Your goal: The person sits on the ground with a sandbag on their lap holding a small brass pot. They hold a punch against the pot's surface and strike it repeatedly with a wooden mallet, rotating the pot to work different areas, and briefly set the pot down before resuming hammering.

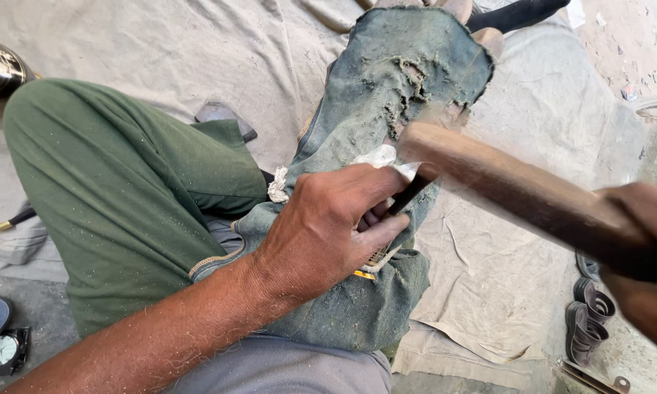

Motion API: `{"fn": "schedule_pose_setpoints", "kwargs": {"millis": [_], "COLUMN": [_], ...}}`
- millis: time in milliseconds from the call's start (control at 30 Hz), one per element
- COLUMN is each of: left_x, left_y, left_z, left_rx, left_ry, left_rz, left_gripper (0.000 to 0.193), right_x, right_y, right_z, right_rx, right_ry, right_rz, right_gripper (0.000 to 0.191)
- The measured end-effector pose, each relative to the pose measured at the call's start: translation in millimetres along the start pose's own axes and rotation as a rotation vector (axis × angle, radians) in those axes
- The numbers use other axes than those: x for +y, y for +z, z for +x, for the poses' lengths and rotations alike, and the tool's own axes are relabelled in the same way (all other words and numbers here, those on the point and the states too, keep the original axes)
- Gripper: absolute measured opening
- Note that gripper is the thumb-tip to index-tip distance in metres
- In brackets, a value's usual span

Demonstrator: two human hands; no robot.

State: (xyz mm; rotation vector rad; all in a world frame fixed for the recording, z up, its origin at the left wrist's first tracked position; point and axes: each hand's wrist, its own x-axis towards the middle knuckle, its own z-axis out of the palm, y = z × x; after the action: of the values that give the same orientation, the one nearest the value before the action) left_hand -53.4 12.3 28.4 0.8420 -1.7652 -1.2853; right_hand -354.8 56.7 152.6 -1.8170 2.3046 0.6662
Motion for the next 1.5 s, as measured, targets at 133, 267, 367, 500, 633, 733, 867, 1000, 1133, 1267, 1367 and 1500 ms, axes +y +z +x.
{"fn": "schedule_pose_setpoints", "kwargs": {"millis": [133, 267, 367, 500, 633, 733, 867, 1000, 1133, 1267, 1367, 1500], "left_x": [-3.7, -3.7, -2.6, -1.5, -2.0, 2.9, 13.2, 13.8, 8.2, 1.1, -1.8, 1.2], "left_y": [1.5, 0.9, 5.6, 14.1, 15.4, 12.6, 12.0, 10.8, 8.3, -3.1, -7.8, 0.6], "left_z": [6.8, 17.3, 31.1, 43.4, 56.1, 62.8, 71.7, 72.9, 66.5, 58.2, 53.2, 58.0], "left_rx": [-0.078, -0.115, -0.329, -0.432, -0.534, -0.570, -0.805, -0.870, -0.823, -0.562, -0.498, -0.628], "left_ry": [0.069, 0.229, 0.089, 0.195, 0.270, 0.334, 0.237, 0.271, 0.227, 0.410, 0.439, 0.396], "left_rz": [0.024, 0.144, 0.135, 0.146, 0.157, 0.114, 0.199, 0.219, 0.179, 0.105, 0.093, 0.090], "left_gripper": [0.030, 0.027, 0.029, 0.028, 0.016, 0.013, 0.018, 0.016, 0.012, 0.021, 0.028, 0.007], "right_x": [21.6, 33.9, 29.4, 19.9, -9.5, -31.4, -49.5, -50.5, -45.9, -43.4, -41.3, -44.7], "right_y": [14.8, 38.7, 65.2, 98.3, 140.5, 167.9, 192.2, 195.3, 178.2, 153.1, 140.9, 148.9], "right_z": [-15.7, -34.7, -55.5, -83.6, -106.9, -114.6, -122.9, -130.9, -129.9, -122.1, -121.4, -123.7], "right_rx": [0.079, 0.048, 0.230, 0.174, 0.367, 0.388, 0.571, 0.481, 0.465, 0.592, 0.374, 0.521], "right_ry": [-0.010, -0.010, 0.221, 0.299, 0.276, 0.362, 0.336, 0.393, 0.280, 0.244, 0.289, 0.334], "right_rz": [0.044, 0.181, 0.592, 0.600, 0.932, 0.974, 1.198, 0.985, 0.849, 1.178, 0.798, 1.007], "right_gripper": [0.033, 0.033, 0.034, 0.036, 0.025, 0.028, 0.023, 0.032, 0.029, 0.021, 0.025, 0.024]}}
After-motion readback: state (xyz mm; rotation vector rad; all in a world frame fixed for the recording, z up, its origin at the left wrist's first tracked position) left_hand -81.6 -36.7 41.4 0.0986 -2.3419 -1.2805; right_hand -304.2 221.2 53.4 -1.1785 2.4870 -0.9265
